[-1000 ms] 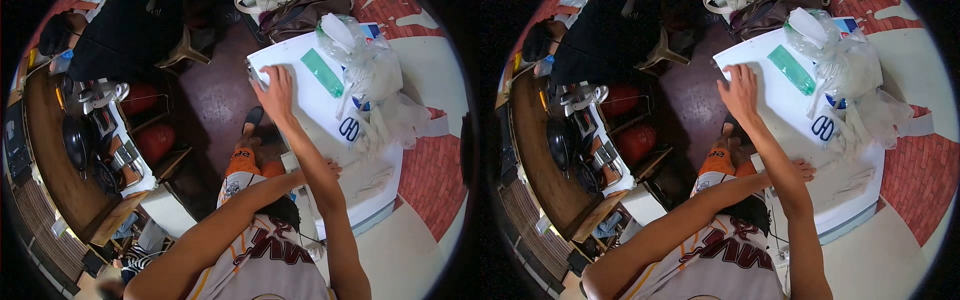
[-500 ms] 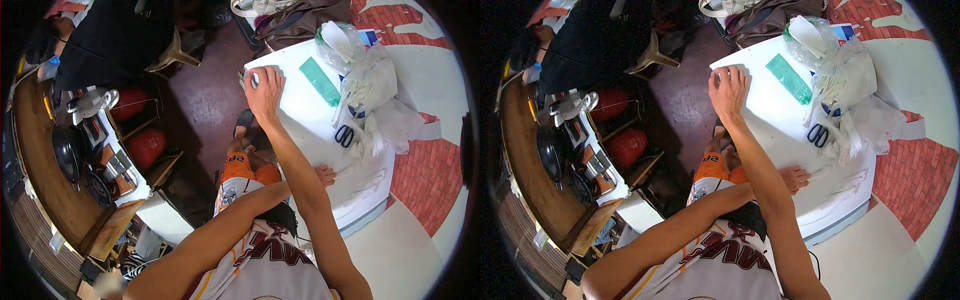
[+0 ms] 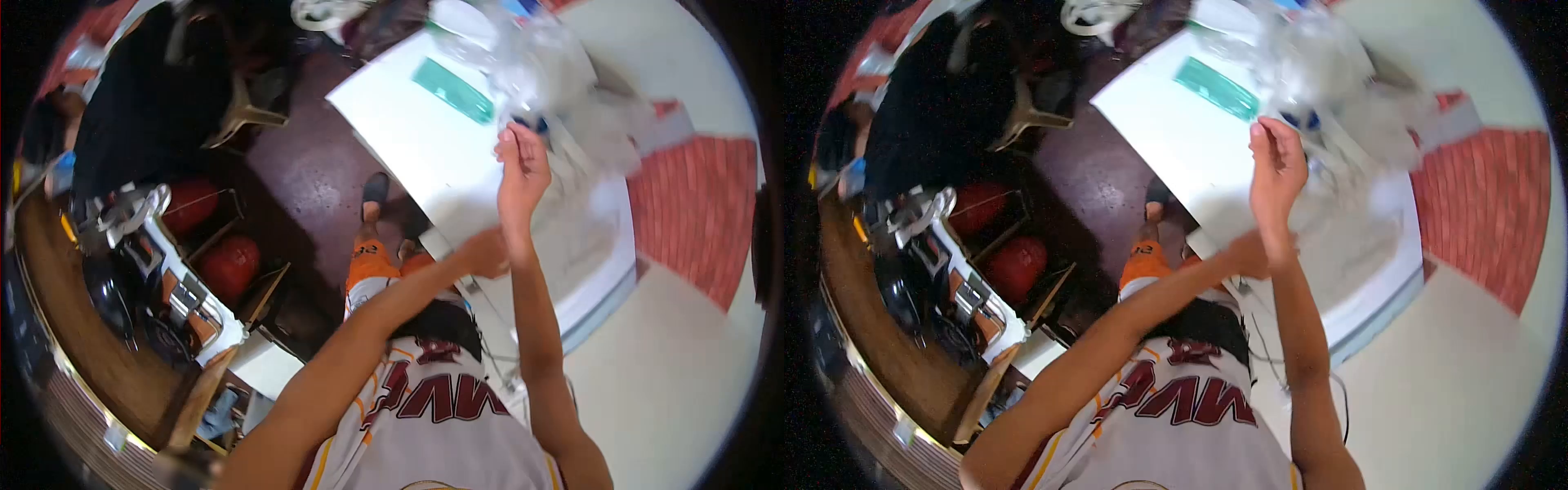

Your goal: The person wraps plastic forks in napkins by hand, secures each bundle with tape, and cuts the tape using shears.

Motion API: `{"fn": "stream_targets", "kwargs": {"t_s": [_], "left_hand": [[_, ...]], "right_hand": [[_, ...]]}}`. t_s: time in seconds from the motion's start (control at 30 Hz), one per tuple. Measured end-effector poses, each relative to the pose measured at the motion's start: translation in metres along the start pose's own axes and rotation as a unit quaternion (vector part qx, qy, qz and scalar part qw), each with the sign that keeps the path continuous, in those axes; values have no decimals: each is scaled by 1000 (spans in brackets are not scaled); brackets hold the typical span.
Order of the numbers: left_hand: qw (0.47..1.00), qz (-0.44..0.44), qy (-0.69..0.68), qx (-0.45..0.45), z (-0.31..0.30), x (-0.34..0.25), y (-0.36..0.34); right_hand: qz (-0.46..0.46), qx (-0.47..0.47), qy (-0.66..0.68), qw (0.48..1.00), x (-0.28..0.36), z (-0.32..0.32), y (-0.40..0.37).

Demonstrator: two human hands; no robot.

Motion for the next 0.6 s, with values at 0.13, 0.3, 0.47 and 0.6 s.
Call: {"fn": "stream_targets", "kwargs": {"t_s": [0.13, 0.3, 0.47, 0.6], "left_hand": [[963, 114, 238, -53, 0, -6, -8], [944, 143, 284, -90, -11, -29, -4], [937, 71, 333, -84, 2, -53, -5], [918, 47, 381, -97, 18, -56, -11]], "right_hand": [[99, -50, -75, 991, -11, -159, -65], [201, -91, -85, 972, -34, -259, -137], [170, -75, -24, 982, -81, -271, -160], [61, -82, -115, 988, -103, -265, -145]]}}
Point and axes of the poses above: each hand's wrist, its own y-axis towards the middle knuckle, its own z-axis out of the palm, x = y × z, the point moved 2 cm from there along y, towards the middle knuckle, and after that the axes turned 3 degrees about -z, right-handed, at the moved point
